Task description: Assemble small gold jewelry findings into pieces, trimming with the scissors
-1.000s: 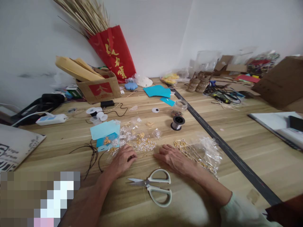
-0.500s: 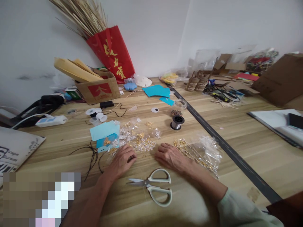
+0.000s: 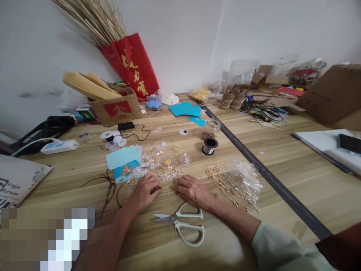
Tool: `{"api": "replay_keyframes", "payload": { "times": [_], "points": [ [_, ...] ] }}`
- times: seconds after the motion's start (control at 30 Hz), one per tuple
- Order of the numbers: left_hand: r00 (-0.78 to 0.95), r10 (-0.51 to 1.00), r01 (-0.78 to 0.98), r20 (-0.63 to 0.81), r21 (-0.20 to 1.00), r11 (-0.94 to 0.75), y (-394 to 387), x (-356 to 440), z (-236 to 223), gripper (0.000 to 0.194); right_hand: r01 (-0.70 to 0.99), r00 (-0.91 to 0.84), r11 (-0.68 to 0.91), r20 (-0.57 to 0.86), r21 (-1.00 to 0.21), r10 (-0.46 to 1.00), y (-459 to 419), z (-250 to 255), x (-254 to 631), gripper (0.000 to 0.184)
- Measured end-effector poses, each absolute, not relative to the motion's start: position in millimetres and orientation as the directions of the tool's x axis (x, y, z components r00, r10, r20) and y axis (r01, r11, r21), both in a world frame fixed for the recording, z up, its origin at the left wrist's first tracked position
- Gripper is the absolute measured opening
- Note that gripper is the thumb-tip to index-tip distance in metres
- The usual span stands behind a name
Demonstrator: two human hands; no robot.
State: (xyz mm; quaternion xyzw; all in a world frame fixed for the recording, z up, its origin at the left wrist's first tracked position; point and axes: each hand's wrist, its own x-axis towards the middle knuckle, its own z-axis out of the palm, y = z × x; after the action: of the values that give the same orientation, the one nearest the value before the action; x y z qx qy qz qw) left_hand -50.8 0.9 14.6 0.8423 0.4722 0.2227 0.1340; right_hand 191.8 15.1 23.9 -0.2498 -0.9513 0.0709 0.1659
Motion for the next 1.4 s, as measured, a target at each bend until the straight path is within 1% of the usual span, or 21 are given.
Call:
{"api": "replay_keyframes", "payload": {
  "times": [0.2,0.3,0.6,0.77,0.87,0.93,1.03,1.07,1.13,1.23,1.4],
  "points": [
    [0.464,0.853,0.737,0.241,0.428,-0.522,1.3,-50.9,14.3,0.011,0.474,-0.822,0.870,0.288,-0.132,0.492,19.4,16.7,189.3,0.020],
    [0.462,0.857,0.742,0.230,0.429,-0.515,0.4,-49.8,16.9,0.014,0.476,-0.828,0.872,0.276,-0.113,0.488,20.6,16.3,192.6,0.019],
    [0.452,0.867,0.751,0.212,0.434,-0.498,-0.5,-50.5,18.6,0.011,0.477,-0.832,0.859,0.219,-0.185,0.509,20.5,27.9,203.3,0.020],
    [0.434,0.872,0.750,0.224,0.446,-0.488,-1.0,-50.2,19.0,0.010,0.463,-0.836,0.861,0.217,-0.212,0.503,21.7,29.7,207.9,0.018],
    [0.429,0.874,0.760,0.227,0.433,-0.485,-0.9,-50.5,20.1,0.010,0.458,-0.834,0.858,0.221,-0.233,0.506,25.2,28.6,211.1,0.017],
    [0.432,0.868,0.760,0.243,0.421,-0.496,-0.8,-50.5,21.4,0.010,0.465,-0.830,0.850,0.215,-0.246,0.516,27.2,31.4,214.2,0.017],
    [0.427,0.848,0.743,0.315,0.412,-0.527,-2.0,-47.2,24.9,0.009,0.507,-0.817,0.828,0.172,-0.241,0.551,25.9,43.6,220.7,0.016],
    [0.424,0.838,0.736,0.345,0.408,-0.540,-3.0,-44.9,26.4,0.009,0.531,-0.810,0.817,0.147,-0.224,0.567,23.7,49.0,222.9,0.019],
    [0.430,0.815,0.721,0.389,0.396,-0.569,-6.0,-38.7,28.9,0.010,0.586,-0.789,0.791,0.100,-0.175,0.606,16.9,58.7,226.5,0.034],
    [0.476,0.788,0.706,0.390,0.364,-0.607,-11.3,-28.1,30.6,0.012,0.622,-0.773,0.773,0.055,-0.128,0.631,4.6,65.4,228.1,0.049],
    [0.556,0.768,0.699,0.318,0.321,-0.639,-15.5,-19.2,28.6,0.022,0.611,-0.787,0.786,0.031,-0.093,0.616,-6.2,58.7,224.3,0.053]
  ]
}}
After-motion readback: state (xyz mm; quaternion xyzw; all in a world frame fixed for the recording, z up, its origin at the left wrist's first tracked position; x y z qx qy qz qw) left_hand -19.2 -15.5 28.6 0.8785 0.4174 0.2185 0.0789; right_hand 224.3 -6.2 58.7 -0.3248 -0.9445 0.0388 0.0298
